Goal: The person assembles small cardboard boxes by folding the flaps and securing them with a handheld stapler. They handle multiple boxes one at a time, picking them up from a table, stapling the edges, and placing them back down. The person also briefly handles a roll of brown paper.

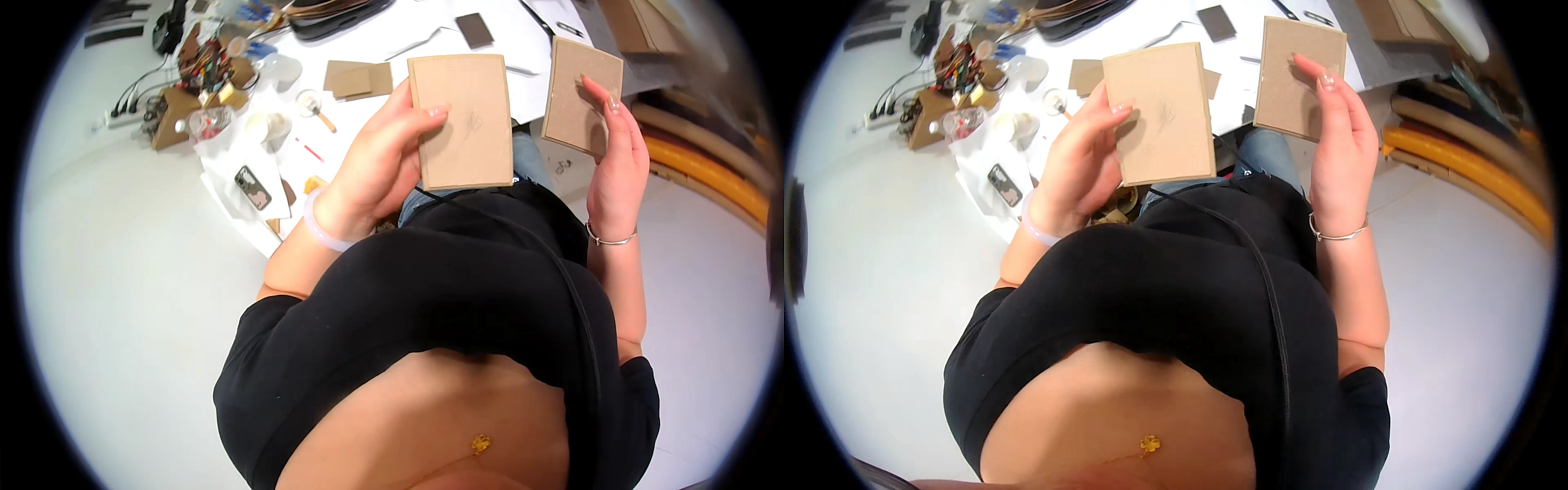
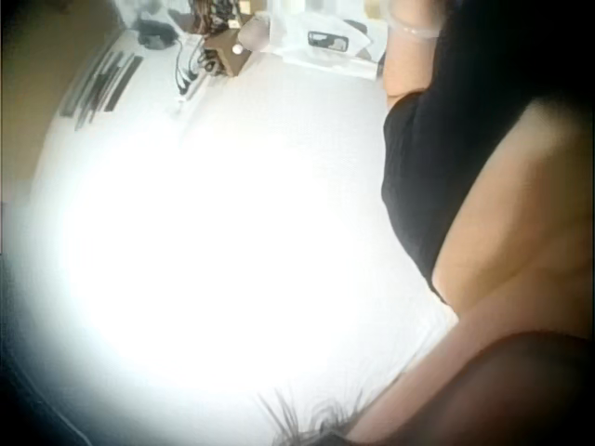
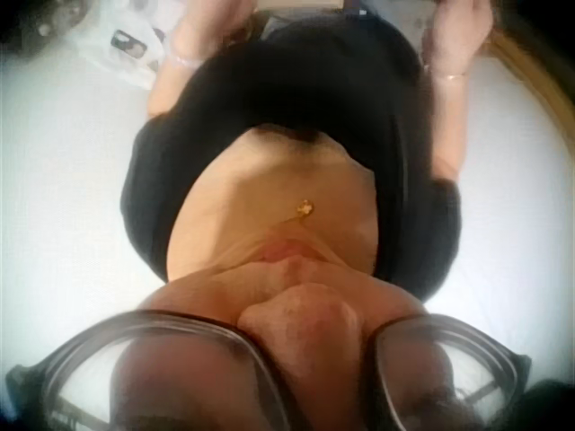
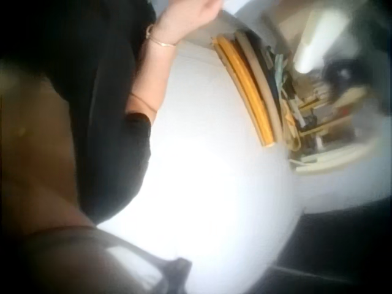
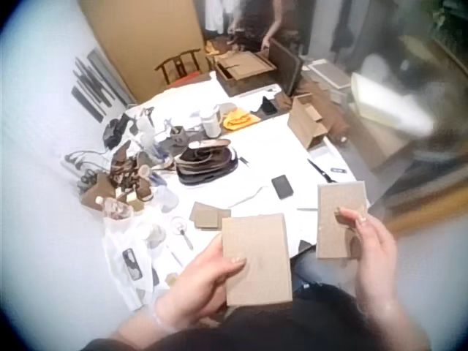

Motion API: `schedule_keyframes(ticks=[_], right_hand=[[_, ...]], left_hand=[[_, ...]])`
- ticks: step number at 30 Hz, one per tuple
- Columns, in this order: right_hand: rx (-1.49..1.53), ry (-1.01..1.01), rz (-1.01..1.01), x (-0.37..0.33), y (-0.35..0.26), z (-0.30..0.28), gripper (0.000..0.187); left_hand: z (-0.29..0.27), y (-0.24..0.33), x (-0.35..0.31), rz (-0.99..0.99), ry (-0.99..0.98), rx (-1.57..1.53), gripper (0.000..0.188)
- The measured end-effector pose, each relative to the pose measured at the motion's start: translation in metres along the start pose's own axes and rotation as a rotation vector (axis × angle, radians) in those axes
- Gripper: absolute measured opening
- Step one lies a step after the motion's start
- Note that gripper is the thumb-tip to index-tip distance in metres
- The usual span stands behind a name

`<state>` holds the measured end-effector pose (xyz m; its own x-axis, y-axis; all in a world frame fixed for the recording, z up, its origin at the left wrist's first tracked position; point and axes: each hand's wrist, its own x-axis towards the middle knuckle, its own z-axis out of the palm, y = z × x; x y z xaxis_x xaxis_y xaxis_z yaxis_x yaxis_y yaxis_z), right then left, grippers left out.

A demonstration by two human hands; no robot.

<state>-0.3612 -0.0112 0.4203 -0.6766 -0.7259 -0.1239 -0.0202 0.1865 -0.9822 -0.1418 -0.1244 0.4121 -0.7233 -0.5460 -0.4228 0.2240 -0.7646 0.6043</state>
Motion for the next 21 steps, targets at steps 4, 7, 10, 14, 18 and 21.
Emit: schedule_keyframes(ticks=[4, 7, 10, 14, 18, 21], right_hand=[[-0.014, 0.03, 0.06, 0.002, 0.009, -0.043, 0.037], [0.011, 0.034, 0.085, 0.012, 0.013, -0.087, 0.037], [0.074, 0.022, 0.092, 0.031, 0.021, -0.14, 0.038], [0.13, -0.06, 0.063, 0.069, 0.034, -0.228, 0.038], [0.115, -0.078, 0.0, 0.111, 0.038, -0.333, 0.032], [0.079, -0.028, -0.037, 0.133, 0.032, -0.41, 0.024]], left_hand=[[0.034, -0.013, 0.04, -0.175, -0.169, -0.198, 0.047], [0.074, -0.028, 0.075, -0.278, -0.252, -0.21, 0.044], [0.124, -0.048, 0.112, -0.293, -0.288, -0.149, 0.043], [0.204, -0.085, 0.172, -0.228, -0.277, 0.012, 0.045], [0.305, -0.139, 0.233, -0.156, -0.279, 0.088, 0.05], [0.377, -0.175, 0.27, -0.169, -0.275, 0.111, 0.055]])
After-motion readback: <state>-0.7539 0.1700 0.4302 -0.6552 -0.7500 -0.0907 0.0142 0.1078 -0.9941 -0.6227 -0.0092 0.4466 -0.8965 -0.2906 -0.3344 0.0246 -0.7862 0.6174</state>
